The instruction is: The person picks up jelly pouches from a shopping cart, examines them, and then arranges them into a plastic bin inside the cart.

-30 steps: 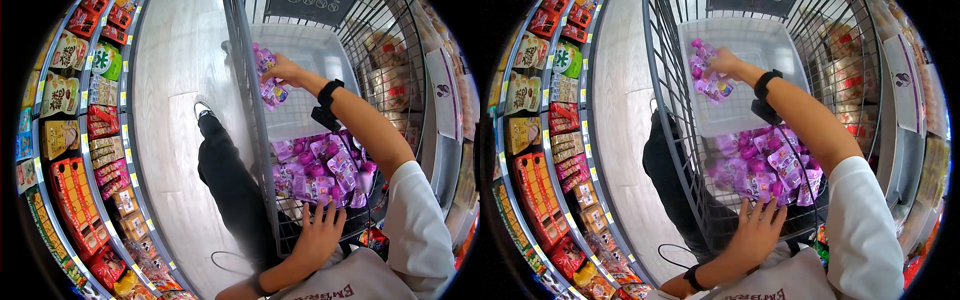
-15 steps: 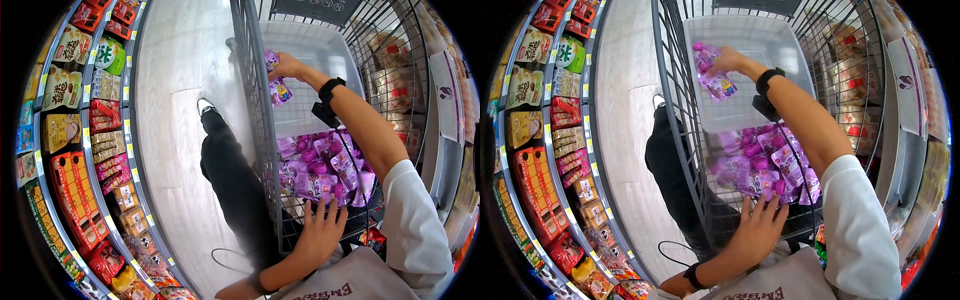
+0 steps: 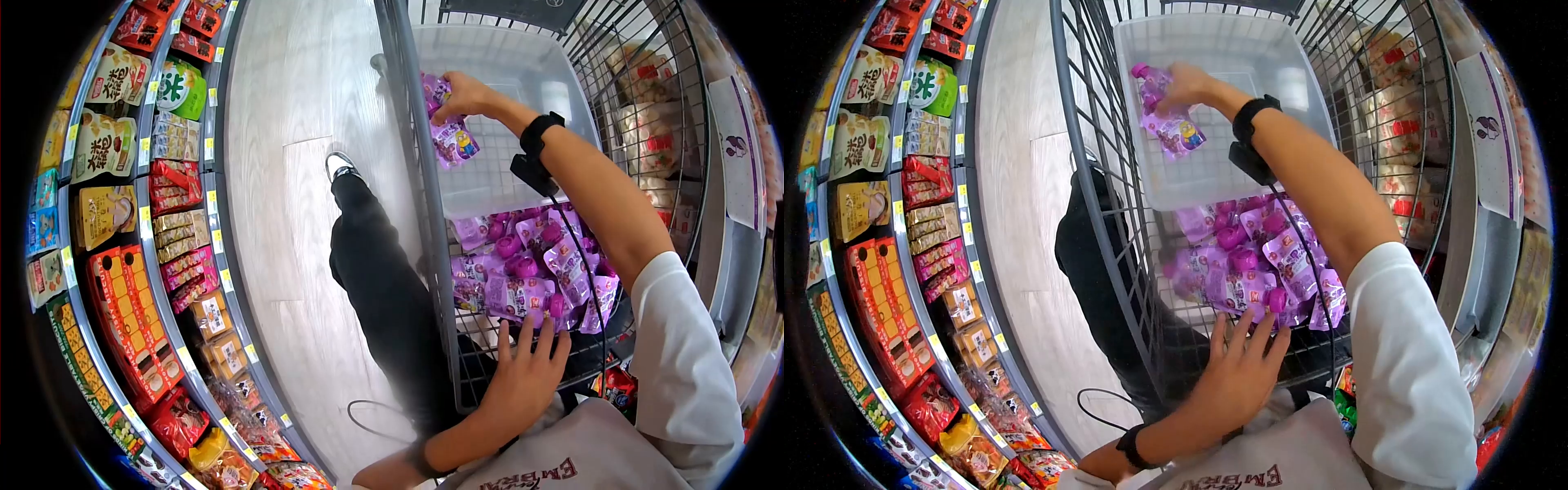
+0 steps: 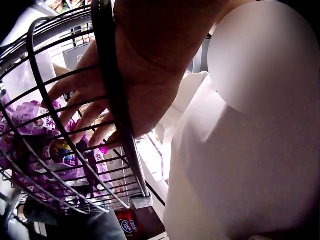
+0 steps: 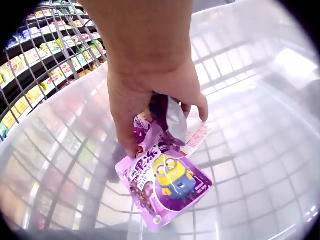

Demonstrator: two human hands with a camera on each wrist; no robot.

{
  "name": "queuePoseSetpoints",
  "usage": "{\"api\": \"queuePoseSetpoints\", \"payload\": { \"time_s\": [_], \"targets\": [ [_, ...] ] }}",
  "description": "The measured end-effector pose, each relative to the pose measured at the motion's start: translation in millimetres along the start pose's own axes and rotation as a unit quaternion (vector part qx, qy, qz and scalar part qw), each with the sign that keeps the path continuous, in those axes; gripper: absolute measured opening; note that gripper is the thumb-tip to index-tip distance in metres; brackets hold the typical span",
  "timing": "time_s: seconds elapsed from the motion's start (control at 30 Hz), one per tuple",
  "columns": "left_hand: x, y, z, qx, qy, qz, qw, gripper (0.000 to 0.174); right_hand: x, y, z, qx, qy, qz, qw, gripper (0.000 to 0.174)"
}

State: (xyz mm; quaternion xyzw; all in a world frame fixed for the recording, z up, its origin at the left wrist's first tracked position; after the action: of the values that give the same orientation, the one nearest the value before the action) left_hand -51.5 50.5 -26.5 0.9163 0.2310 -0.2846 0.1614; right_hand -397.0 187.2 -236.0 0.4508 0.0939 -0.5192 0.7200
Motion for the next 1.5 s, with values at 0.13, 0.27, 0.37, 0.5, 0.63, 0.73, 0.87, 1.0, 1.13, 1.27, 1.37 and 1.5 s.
{"api": "queuePoseSetpoints", "payload": {
  "time_s": [0.13, 0.27, 0.37, 0.5, 0.63, 0.73, 0.87, 1.0, 1.13, 1.27, 1.37, 1.5],
  "targets": [
    [1.5, -0.8, 0.9, 0.0, -0.01, -0.005, 1.0, 0.043, -11.1, -4.8, 7.0, -0.071, 0.113, -0.125, 0.983, 0.075],
    [0.6, -0.6, 2.3, -0.003, 0.006, -0.008, 1.0, 0.051, -14.9, 13.4, 15.4, -0.079, 0.084, -0.121, 0.986, 0.079],
    [0.1, -1.3, 3.0, -0.01, 0.009, -0.006, 1.0, 0.05, -26.6, 24.9, 26.2, -0.109, 0.133, -0.168, 0.97, 0.08],
    [-2.9, -0.8, 1.3, -0.005, 0.002, -0.016, 1.0, 0.047, -41.4, 51.3, 46.9, -0.193, 0.101, -0.194, 0.956, 0.071],
    [-14.9, -2.7, 1.6, 0.0, 0.027, -0.083, 0.996, 0.041, -66.7, 86.4, 69.8, -0.226, 0.078, -0.219, 0.946, 0.07],
    [-56.8, -1.6, 8.3, -0.027, 0.183, -0.191, 0.964, 0.037, -111.3, 152.0, 100.3, -0.259, 0.061, -0.274, 0.924, 0.069],
    [-96.5, -0.2, 20.4, -0.025, 0.199, -0.383, 0.902, 0.068, -136.8, 257.9, 125.9, -0.255, 0.01, -0.193, 0.947, 0.07],
    [-106.4, -19.7, 20.3, 0.001, 0.421, -0.404, 0.812, 0.078, -106.7, 337.5, 119.8, -0.258, -0.073, -0.117, 0.956, 0.067],
    [-67.4, -42.0, 7.4, 0.015, 0.633, -0.202, 0.748, 0.07, -75.0, 363.1, 98.8, -0.237, -0.086, -0.107, 0.962, 0.085],
    [-57.5, -38.0, 0.2, 0.01, 0.693, -0.242, 0.679, 0.038, -47.6, 378.5, 75.3, -0.124, -0.331, -0.063, 0.933, 0.073],
    [-40.9, -41.4, 11.4, -0.006, 0.649, -0.291, 0.703, 0.03, -26.1, 389.0, 58.6, -0.132, -0.463, -0.046, 0.875, 0.054],
    [-30.3, -36.3, 14.8, -0.039, 0.528, -0.37, 0.763, 0.027, -5.2, 396.5, 43.0, -0.098, -0.554, -0.054, 0.825, 0.044]
  ]
}}
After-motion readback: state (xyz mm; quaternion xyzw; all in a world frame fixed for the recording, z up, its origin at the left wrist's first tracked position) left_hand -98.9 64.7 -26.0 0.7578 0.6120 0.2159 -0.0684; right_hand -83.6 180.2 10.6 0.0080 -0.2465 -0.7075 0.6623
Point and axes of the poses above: each hand's wrist, its own y-axis away from the middle knuckle, its own x-axis out of the palm, z = x × y, the point moved 9 cm from there along -y, towards the middle knuckle, and after that the axes turned 6 degrees about y, right-handed, at the moved point
